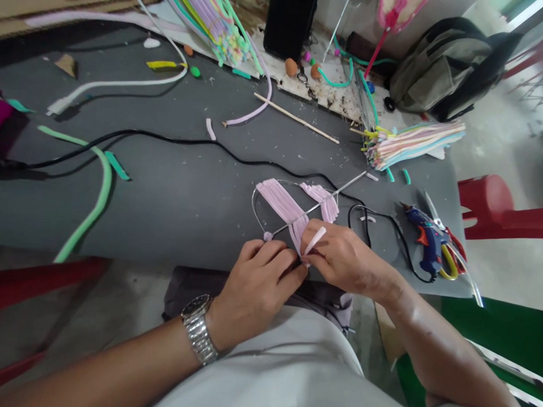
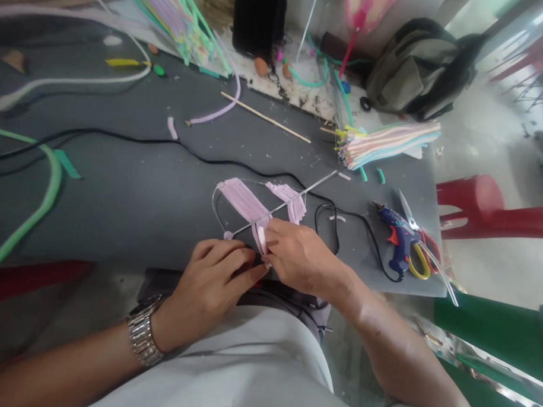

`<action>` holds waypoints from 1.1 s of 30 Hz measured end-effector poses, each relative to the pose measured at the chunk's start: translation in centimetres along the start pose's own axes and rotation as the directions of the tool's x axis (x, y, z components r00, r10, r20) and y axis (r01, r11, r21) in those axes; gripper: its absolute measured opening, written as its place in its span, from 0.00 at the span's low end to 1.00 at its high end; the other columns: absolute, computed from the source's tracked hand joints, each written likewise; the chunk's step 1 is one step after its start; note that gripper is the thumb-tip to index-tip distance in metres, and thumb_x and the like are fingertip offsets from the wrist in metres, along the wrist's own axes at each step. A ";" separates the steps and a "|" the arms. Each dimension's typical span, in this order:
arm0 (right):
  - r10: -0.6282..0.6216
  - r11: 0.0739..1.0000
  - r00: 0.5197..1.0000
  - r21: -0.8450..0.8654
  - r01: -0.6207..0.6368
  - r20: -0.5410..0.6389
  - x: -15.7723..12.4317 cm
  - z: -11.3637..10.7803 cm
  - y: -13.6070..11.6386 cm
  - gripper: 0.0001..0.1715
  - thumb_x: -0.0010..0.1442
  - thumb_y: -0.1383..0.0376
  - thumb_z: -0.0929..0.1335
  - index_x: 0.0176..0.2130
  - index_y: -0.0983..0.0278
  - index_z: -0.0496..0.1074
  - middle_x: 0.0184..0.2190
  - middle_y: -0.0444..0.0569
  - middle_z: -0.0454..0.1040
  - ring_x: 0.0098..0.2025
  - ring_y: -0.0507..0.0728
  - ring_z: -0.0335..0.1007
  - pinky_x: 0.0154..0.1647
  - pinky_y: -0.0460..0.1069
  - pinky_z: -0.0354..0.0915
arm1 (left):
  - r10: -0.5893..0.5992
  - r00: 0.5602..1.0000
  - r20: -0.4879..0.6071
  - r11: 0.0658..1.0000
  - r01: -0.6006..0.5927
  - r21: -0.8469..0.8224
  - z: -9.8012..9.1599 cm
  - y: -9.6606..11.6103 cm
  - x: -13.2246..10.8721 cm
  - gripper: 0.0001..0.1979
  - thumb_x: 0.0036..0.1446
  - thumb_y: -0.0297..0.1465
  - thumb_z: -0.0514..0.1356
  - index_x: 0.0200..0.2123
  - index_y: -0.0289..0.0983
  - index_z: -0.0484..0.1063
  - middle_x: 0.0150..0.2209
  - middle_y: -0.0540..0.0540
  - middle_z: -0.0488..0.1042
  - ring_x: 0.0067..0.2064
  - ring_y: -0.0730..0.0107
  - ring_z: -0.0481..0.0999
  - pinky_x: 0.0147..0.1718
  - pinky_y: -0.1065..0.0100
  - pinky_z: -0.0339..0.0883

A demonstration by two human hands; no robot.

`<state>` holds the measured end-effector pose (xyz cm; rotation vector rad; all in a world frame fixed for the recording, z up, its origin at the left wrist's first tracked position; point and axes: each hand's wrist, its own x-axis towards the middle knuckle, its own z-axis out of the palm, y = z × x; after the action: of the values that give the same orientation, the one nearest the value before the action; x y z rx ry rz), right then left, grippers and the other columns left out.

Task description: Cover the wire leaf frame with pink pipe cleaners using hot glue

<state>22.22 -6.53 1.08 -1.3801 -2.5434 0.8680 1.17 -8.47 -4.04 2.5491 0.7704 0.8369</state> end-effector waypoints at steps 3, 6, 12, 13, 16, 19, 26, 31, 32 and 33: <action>-0.002 1.000 1.000 0.002 0.002 -0.023 -0.1 0.1 -0.1 0.09 0.64 0.75 0.68 0.32 0.65 0.72 0.34 0.47 0.71 0.38 0.55 0.68 0.39 0.49 0.62 | -0.012 1.000 -0.009 1.000 0.012 0.025 0.4 0.0 0.0 0.10 0.68 0.25 0.56 0.46 0.37 0.77 0.38 0.44 0.77 0.43 0.59 0.72 0.43 0.55 0.58; 0.017 0.999 0.995 0.051 -0.012 -0.096 -0.4 0.4 0.1 0.10 0.63 0.75 0.70 0.30 0.64 0.73 0.33 0.47 0.73 0.36 0.54 0.70 0.38 0.49 0.64 | 0.005 0.994 -0.109 1.000 -0.004 0.013 0.7 -0.1 -0.1 0.10 0.67 0.24 0.58 0.46 0.39 0.77 0.37 0.45 0.77 0.43 0.60 0.73 0.42 0.56 0.59; 0.050 0.941 0.941 0.332 0.068 -0.334 -1.4 1.3 0.8 0.07 0.67 0.68 0.70 0.35 0.63 0.77 0.39 0.51 0.79 0.46 0.58 0.75 0.51 0.53 0.69 | -0.164 0.865 -0.473 0.970 0.053 -0.239 -0.6 -1.0 -1.6 0.18 0.61 0.20 0.60 0.51 0.41 0.75 0.46 0.42 0.76 0.49 0.61 0.75 0.48 0.56 0.69; 0.081 0.921 0.923 0.383 0.075 -0.376 -1.6 1.3 0.7 0.06 0.67 0.66 0.70 0.36 0.63 0.77 0.42 0.52 0.79 0.48 0.58 0.76 0.54 0.54 0.69 | -0.262 0.810 -0.524 0.942 0.096 -0.323 -0.9 -1.1 -1.8 0.17 0.60 0.20 0.61 0.51 0.41 0.75 0.46 0.42 0.77 0.49 0.61 0.76 0.48 0.58 0.70; 0.192 0.828 0.890 0.554 0.079 -0.414 -2.1 0.2 -0.3 0.09 0.68 0.61 0.70 0.36 0.62 0.78 0.43 0.52 0.81 0.47 0.58 0.77 0.53 0.54 0.70 | -0.609 0.620 -0.494 0.713 0.157 -0.684 -1.4 -0.8 -2.0 0.12 0.62 0.25 0.63 0.48 0.40 0.75 0.44 0.44 0.77 0.47 0.63 0.78 0.44 0.62 0.73; 0.244 0.698 0.874 0.702 0.143 -0.421 -2.8 -1.9 -2.2 0.11 0.66 0.57 0.73 0.35 0.61 0.79 0.40 0.50 0.82 0.43 0.58 0.78 0.49 0.54 0.71 | -0.829 0.550 -0.100 0.249 0.204 -0.947 -1.2 0.4 -1.2 0.15 0.60 0.32 0.68 0.49 0.40 0.74 0.48 0.42 0.78 0.50 0.60 0.79 0.46 0.61 0.75; 0.326 0.368 0.802 0.849 0.380 -0.501 -4.8 -5.7 -6.3 0.15 0.59 0.55 0.77 0.31 0.62 0.76 0.30 0.48 0.81 0.32 0.53 0.74 0.36 0.48 0.68 | -0.760 0.647 -0.062 0.148 0.079 -0.986 -1.3 1.8 3.6 0.32 0.50 0.37 0.75 0.58 0.44 0.71 0.66 0.41 0.69 0.70 0.55 0.65 0.66 0.57 0.61; 0.456 0.214 0.761 0.887 0.410 -0.462 -6.2 -5.8 -6.3 0.20 0.53 0.54 0.80 0.31 0.63 0.73 0.27 0.43 0.77 0.27 0.49 0.70 0.28 0.43 0.67 | -0.645 0.761 -0.077 0.154 0.030 -0.988 -2.6 3.4 6.1 0.18 0.46 0.39 0.77 0.36 0.36 0.79 0.35 0.44 0.83 0.42 0.59 0.83 0.46 0.61 0.74; 0.481 0.221 0.744 0.885 0.410 -0.465 -6.5 -5.7 -6.1 0.21 0.53 0.53 0.80 0.31 0.63 0.72 0.27 0.43 0.77 0.26 0.49 0.70 0.28 0.44 0.68 | -0.647 0.760 -0.065 0.151 0.045 -0.987 -2.9 4.0 6.3 0.17 0.46 0.40 0.77 0.32 0.35 0.79 0.30 0.45 0.82 0.36 0.62 0.83 0.41 0.64 0.74; 0.505 0.238 0.721 0.879 0.413 -0.475 -6.8 -5.5 -5.9 0.22 0.53 0.51 0.79 0.31 0.62 0.72 0.27 0.43 0.76 0.26 0.50 0.70 0.28 0.44 0.69 | -0.654 0.754 -0.062 0.154 0.053 -0.987 -3.1 4.6 6.3 0.17 0.46 0.40 0.77 0.29 0.35 0.78 0.26 0.46 0.81 0.32 0.64 0.81 0.38 0.65 0.73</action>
<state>23.82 -12.16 9.91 -0.9490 -0.8444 1.2595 5.29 -7.90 3.27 0.9007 0.6355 1.2549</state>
